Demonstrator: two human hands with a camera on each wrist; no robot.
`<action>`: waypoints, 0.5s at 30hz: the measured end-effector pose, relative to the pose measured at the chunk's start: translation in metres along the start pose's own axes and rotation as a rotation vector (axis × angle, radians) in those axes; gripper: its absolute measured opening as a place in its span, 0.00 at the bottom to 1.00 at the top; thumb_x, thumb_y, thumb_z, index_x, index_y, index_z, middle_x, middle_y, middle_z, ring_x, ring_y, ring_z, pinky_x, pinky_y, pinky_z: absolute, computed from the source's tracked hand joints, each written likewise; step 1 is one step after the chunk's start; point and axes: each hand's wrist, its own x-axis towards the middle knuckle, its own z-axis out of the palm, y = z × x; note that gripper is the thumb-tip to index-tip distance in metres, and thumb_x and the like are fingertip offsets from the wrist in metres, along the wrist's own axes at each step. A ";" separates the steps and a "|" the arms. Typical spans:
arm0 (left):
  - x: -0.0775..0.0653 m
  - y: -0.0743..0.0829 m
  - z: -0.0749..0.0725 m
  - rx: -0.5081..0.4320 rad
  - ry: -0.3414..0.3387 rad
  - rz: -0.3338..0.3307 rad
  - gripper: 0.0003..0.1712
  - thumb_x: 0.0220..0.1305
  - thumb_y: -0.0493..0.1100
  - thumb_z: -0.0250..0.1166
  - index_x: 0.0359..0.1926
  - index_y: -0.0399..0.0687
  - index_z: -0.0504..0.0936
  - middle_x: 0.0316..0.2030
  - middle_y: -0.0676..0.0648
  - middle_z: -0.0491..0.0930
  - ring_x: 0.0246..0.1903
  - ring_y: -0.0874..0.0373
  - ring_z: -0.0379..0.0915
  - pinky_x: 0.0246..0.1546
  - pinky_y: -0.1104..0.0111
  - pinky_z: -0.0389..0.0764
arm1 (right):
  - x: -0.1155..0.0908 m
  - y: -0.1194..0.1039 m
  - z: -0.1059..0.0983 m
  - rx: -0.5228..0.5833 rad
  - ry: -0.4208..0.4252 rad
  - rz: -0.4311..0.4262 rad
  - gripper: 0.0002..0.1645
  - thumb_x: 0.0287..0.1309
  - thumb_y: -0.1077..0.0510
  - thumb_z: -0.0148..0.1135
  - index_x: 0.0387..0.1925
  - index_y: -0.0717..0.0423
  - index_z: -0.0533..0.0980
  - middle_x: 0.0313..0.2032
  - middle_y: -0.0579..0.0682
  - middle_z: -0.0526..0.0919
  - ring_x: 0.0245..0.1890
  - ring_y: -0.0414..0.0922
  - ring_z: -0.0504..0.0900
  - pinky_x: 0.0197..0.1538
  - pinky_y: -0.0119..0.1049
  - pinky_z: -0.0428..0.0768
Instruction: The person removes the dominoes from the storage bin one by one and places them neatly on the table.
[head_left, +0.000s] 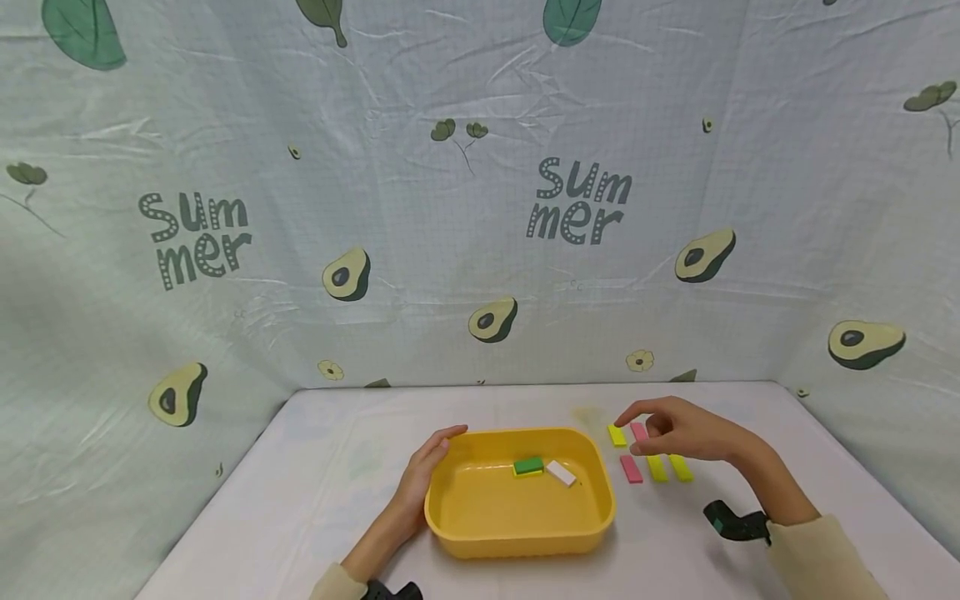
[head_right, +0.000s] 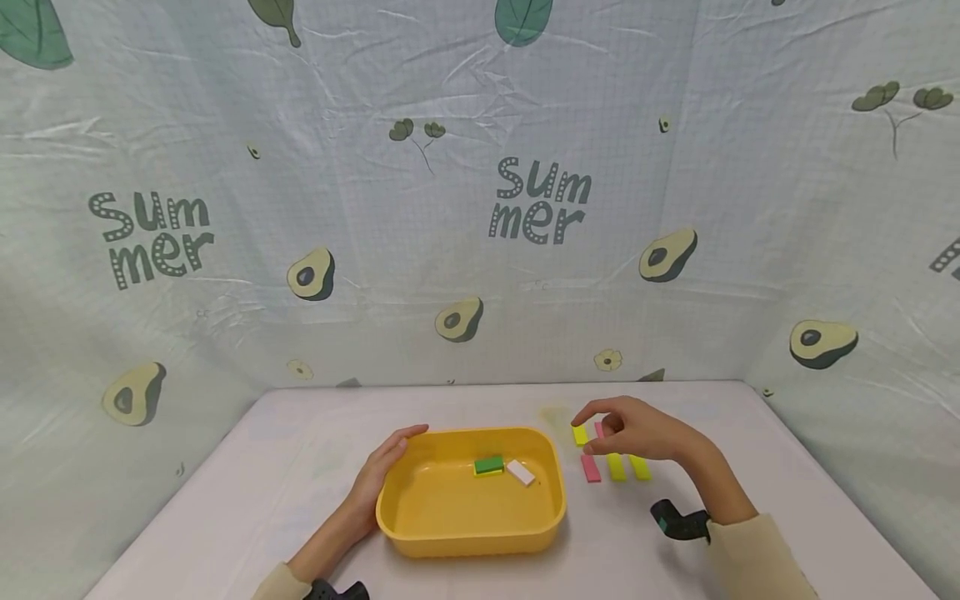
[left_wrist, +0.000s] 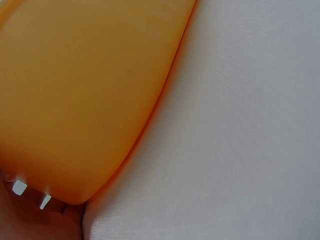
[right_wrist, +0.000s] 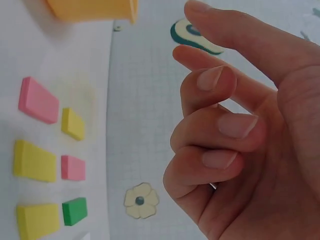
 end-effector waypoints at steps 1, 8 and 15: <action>0.000 0.000 -0.001 0.006 -0.006 0.004 0.34 0.82 0.58 0.42 0.76 0.40 0.63 0.71 0.37 0.69 0.63 0.49 0.73 0.61 0.67 0.78 | 0.001 -0.002 0.001 -0.010 0.003 0.000 0.23 0.64 0.51 0.70 0.58 0.53 0.80 0.21 0.44 0.70 0.20 0.37 0.68 0.25 0.28 0.70; -0.002 0.000 -0.003 0.049 -0.029 0.024 0.36 0.84 0.60 0.37 0.77 0.40 0.61 0.70 0.36 0.70 0.60 0.53 0.76 0.57 0.69 0.80 | 0.007 -0.018 0.009 -0.041 0.013 -0.029 0.22 0.64 0.50 0.70 0.57 0.50 0.81 0.21 0.43 0.70 0.20 0.37 0.69 0.27 0.28 0.70; -0.001 0.001 -0.002 0.023 -0.019 0.023 0.34 0.84 0.59 0.38 0.76 0.43 0.64 0.70 0.36 0.70 0.61 0.49 0.75 0.59 0.68 0.80 | 0.018 -0.032 0.020 -0.066 -0.012 -0.075 0.22 0.65 0.52 0.70 0.57 0.54 0.81 0.20 0.41 0.69 0.20 0.35 0.67 0.27 0.27 0.69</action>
